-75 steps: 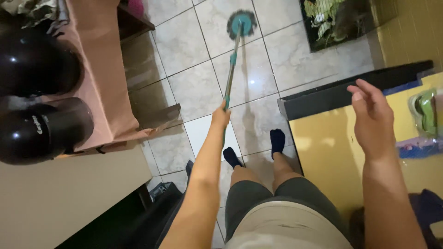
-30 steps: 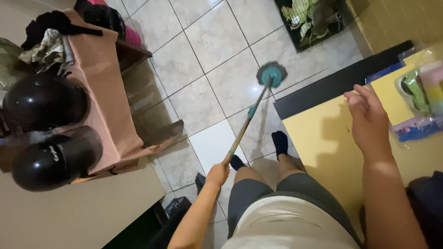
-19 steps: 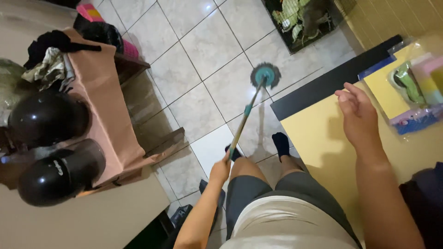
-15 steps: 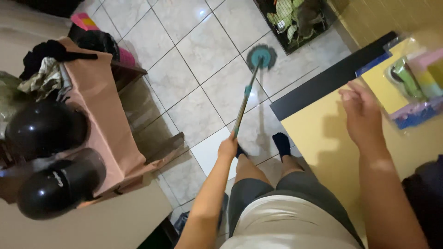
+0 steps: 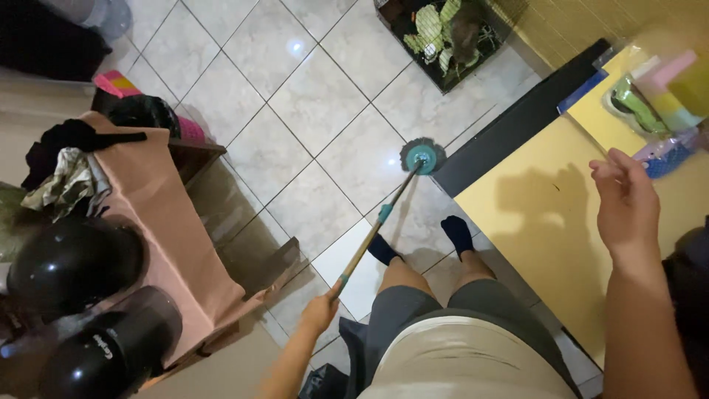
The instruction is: Mopping a tiled floor in a hallway area.
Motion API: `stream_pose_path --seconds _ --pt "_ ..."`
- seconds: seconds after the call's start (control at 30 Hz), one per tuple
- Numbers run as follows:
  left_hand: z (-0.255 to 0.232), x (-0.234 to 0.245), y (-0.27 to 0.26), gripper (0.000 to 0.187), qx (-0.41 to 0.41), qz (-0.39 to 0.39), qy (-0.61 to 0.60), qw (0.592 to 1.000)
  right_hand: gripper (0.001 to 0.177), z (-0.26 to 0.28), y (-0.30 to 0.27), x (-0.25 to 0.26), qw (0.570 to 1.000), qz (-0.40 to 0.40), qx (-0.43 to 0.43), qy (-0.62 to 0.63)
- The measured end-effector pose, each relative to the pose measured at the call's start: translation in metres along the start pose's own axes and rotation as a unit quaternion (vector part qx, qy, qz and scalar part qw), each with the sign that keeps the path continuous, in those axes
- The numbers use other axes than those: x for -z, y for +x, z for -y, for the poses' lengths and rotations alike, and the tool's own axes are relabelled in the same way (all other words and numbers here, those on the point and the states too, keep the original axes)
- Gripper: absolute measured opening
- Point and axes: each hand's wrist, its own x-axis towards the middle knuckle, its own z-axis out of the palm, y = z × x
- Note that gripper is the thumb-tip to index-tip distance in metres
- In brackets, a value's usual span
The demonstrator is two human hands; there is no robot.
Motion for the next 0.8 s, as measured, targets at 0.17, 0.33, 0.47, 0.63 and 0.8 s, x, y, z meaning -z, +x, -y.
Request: stream_pose_path --seconds 0.17,0.33,0.47,0.63,0.8 --pt "0.003 0.035 0.031 0.063 0.001 0.035 0.053 0.998 0.035 -0.006 -0.015 0.004 0.999 -0.024 -0.03 -0.015" --pt "-0.05 0.076 0.149 0.064 -0.113 0.008 0.105 0.988 0.041 -0.002 -0.028 0.008 0.995 -0.05 -0.071 -0.046" --pt "-0.156 0.083 0.243 0.057 -0.145 0.01 0.133 0.98 0.041 -0.029 -0.039 0.02 0.995 -0.069 -0.067 -0.011" --pt "-0.295 0.067 0.315 0.049 -0.123 -0.011 0.064 0.99 0.041 -0.035 -0.044 0.033 0.989 -0.089 -0.113 -0.029" --pt "-0.278 0.032 0.309 0.046 -0.094 -0.027 0.073 0.993 0.039 -0.034 -0.047 0.034 0.994 -0.076 -0.074 -0.019"
